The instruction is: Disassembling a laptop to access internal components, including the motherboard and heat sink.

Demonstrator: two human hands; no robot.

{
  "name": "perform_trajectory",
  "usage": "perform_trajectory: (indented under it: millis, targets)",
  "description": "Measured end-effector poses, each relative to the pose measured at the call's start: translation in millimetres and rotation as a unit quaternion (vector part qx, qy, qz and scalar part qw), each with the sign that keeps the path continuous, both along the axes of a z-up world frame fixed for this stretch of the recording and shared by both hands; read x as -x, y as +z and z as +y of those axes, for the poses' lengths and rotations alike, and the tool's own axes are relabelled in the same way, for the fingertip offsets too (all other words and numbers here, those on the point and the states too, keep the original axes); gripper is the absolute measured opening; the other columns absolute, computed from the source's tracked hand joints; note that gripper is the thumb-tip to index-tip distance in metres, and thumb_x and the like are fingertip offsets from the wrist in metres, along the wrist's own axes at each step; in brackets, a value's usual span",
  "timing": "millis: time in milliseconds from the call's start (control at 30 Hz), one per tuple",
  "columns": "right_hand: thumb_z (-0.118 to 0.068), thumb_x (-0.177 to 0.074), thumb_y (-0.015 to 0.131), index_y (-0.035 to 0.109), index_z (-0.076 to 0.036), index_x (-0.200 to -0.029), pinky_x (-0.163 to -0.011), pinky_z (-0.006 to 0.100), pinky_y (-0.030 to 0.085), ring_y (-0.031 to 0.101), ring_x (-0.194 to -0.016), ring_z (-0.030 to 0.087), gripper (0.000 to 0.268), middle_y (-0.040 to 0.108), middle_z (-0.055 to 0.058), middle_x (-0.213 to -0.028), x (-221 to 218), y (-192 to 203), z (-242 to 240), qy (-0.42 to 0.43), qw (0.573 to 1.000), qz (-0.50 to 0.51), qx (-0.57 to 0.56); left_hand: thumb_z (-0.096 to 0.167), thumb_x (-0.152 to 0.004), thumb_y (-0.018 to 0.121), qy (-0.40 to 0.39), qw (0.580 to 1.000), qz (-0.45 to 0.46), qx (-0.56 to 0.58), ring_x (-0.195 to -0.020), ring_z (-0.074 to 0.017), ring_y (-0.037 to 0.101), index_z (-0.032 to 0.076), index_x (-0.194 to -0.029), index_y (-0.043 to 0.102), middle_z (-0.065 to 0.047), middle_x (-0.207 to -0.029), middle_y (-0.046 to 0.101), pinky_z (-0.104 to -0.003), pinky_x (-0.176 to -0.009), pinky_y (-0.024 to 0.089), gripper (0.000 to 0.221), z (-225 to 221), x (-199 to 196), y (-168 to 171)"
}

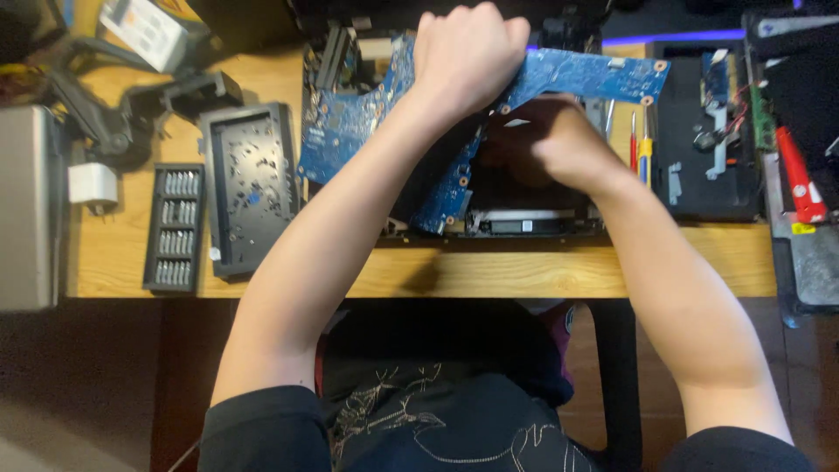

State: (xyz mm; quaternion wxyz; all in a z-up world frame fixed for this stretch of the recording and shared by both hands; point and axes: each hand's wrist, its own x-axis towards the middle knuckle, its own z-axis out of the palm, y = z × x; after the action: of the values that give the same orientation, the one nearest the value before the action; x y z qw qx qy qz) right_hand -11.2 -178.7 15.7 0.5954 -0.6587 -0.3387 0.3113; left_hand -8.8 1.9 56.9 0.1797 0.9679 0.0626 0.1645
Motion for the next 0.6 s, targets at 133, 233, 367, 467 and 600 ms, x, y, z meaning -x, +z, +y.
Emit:
perform_trajectory:
  millis: [133, 233, 367, 467, 600]
  targets:
    - [-0.014, -0.096, 0.076, 0.075, 0.001, -0.103, -0.065, 0.028, 0.055, 0.069, -0.077, 0.014, 0.017, 0.075, 0.011, -0.088, -2, -2, 2, -0.094, 0.991, -0.07, 0.063, 0.037, -0.09, 0.045, 0.012, 0.998, 0.061, 0.002, -0.083, -0.0439, 0.071, 0.005, -0.075, 0.076, -0.026, -0.085, 0.072, -0.054, -0.09, 0.05, 0.047, 3, 3, 19]
    - [-0.015, -0.098, 0.074, 0.077, -0.003, -0.106, -0.059, 0.03, 0.049, 0.063, -0.068, 0.015, 0.015, 0.072, 0.012, -0.08, 1, 12, 1, -0.079, 0.99, -0.067, 0.093, 0.035, -0.09, 0.043, -0.004, 0.998, 0.068, -0.009, -0.084, -0.0453, 0.07, 0.005, -0.076, 0.076, -0.026, -0.087, 0.072, -0.056, -0.086, 0.05, 0.047, 10, 9, 20]
    - [-0.009, -0.093, 0.072, 0.076, -0.004, -0.106, -0.073, 0.022, 0.055, 0.07, -0.087, 0.007, 0.014, 0.076, 0.004, -0.098, 1, 21, -5, -0.003, 0.998, -0.055, 0.02, 0.034, -0.092, 0.042, -0.01, 0.995, 0.094, -0.015, -0.086, -0.0464, 0.069, 0.004, -0.078, 0.076, -0.026, -0.088, 0.072, -0.056, -0.084, 0.05, 0.047, 13, 15, 10]
    - [-0.008, -0.093, 0.058, 0.075, -0.009, -0.113, -0.069, 0.02, 0.051, 0.066, -0.08, 0.006, 0.026, 0.076, 0.003, -0.095, -1, 26, -12, -0.016, 0.991, 0.082, 0.103, 0.038, -0.092, 0.044, 0.032, 0.992, 0.117, 0.02, -0.085, -0.045, 0.069, 0.003, -0.076, 0.076, -0.026, -0.085, 0.072, -0.053, -0.089, 0.049, 0.05, 10, 16, 9]
    - [-0.015, -0.1, 0.058, 0.074, -0.008, -0.118, -0.061, 0.026, 0.047, 0.058, -0.073, 0.01, 0.025, 0.064, 0.006, -0.086, -1, 19, -10, -0.039, 0.977, 0.169, 0.126, 0.036, -0.092, 0.043, 0.027, 0.991, 0.132, 0.017, -0.084, -0.0444, 0.069, 0.003, -0.076, 0.076, -0.025, -0.084, 0.072, -0.052, -0.09, 0.048, 0.05, 11, 17, 11]
